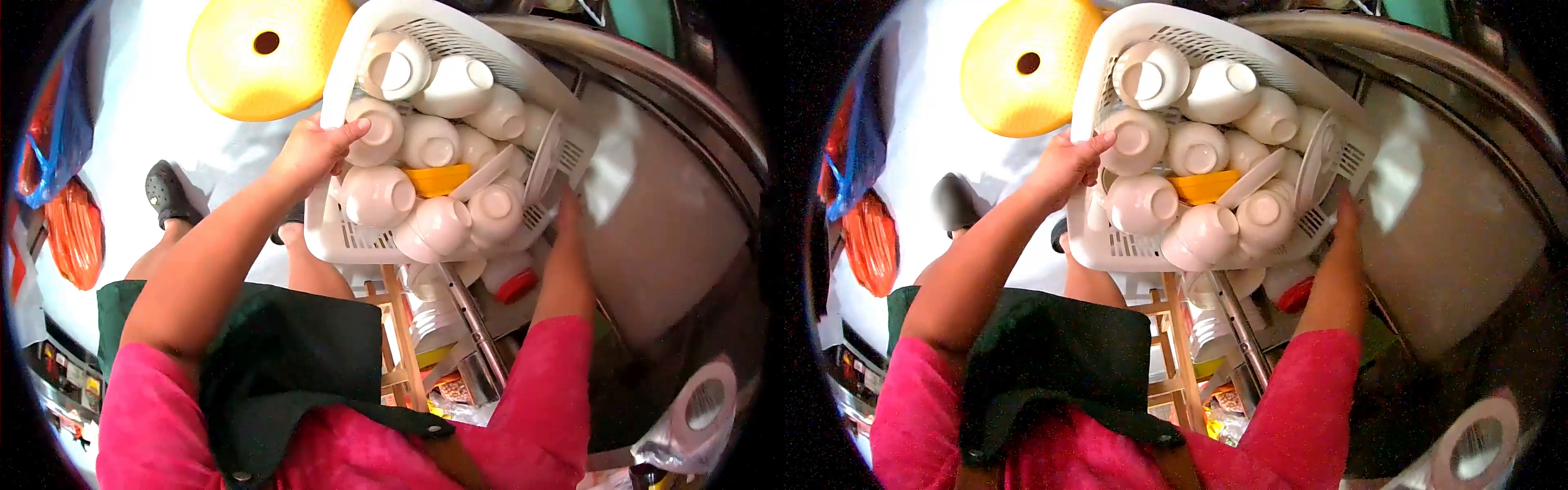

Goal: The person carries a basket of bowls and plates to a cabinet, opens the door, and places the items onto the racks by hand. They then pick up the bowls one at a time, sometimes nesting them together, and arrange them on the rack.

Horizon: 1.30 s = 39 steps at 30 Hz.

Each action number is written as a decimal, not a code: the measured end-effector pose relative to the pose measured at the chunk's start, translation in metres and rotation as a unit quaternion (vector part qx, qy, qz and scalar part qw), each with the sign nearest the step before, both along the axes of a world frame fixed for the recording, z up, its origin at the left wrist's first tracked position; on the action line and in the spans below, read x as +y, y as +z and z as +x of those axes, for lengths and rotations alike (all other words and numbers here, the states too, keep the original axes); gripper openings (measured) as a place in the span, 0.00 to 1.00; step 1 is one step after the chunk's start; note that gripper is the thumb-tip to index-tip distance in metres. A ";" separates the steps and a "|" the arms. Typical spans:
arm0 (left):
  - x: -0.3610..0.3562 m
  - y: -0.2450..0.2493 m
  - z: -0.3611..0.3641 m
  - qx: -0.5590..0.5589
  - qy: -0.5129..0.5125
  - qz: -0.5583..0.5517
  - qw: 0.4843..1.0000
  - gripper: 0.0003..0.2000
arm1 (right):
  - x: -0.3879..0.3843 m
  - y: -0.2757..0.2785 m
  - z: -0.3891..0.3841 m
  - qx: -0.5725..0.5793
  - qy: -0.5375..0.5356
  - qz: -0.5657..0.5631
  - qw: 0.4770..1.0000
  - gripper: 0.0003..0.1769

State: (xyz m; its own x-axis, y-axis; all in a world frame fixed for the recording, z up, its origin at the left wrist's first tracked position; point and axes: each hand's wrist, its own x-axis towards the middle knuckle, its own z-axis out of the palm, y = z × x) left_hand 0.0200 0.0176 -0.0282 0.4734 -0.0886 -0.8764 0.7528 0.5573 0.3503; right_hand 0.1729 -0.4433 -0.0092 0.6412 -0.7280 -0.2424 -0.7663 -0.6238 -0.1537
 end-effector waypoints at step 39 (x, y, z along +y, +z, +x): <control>0.435 0.427 -0.293 0.062 0.276 0.242 0.928 0.20 | 0.488 0.314 -0.105 -0.146 0.428 0.245 0.858 0.13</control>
